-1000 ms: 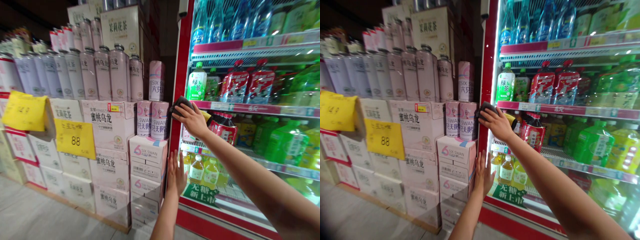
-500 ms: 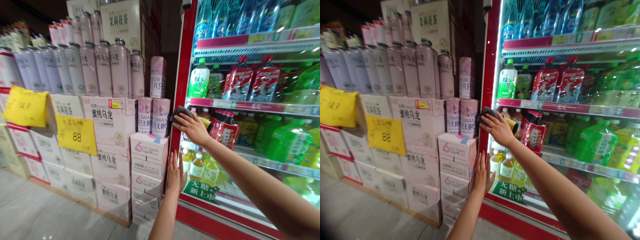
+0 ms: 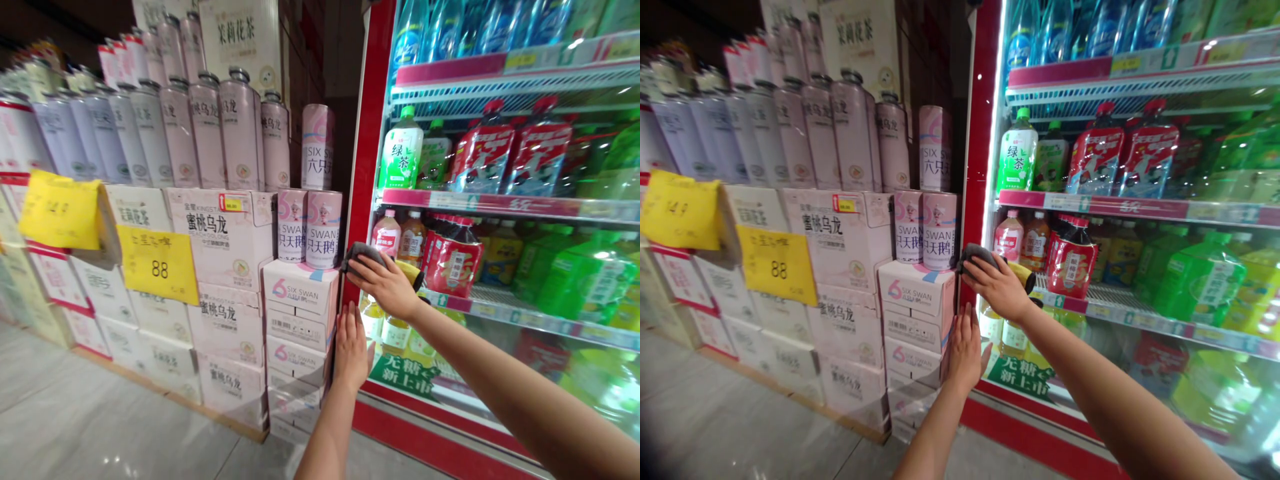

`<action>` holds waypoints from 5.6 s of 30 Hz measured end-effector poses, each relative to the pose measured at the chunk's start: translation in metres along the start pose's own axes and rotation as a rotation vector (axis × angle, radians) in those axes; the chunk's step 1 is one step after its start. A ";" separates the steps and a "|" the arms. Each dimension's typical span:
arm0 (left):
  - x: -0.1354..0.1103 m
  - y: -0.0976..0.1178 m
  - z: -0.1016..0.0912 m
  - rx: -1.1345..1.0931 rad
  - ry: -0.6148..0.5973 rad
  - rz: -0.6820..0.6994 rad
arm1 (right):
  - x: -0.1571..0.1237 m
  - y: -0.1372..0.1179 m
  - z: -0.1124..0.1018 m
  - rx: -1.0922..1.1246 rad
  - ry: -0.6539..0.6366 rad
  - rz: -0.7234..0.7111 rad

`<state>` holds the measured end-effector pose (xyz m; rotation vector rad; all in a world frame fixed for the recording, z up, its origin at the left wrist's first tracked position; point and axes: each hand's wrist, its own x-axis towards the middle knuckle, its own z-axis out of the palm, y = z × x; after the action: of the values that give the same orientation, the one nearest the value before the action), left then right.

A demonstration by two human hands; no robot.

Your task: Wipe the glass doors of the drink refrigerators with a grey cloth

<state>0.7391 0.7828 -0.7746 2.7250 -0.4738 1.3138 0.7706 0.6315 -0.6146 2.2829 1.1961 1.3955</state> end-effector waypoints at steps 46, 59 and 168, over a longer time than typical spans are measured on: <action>0.071 0.082 -0.029 -0.223 0.197 0.041 | -0.182 -0.043 -0.020 -0.144 0.131 0.601; 0.082 0.131 -0.033 -0.190 0.134 0.210 | -0.239 -0.026 -0.030 -0.230 0.178 0.671; 0.058 0.277 0.003 -0.430 0.020 0.524 | -0.422 0.091 -0.094 -0.387 0.498 1.403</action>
<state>0.6898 0.5057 -0.7490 2.3020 -1.3596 1.1438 0.6485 0.2439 -0.7889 2.4557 -0.9225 2.3248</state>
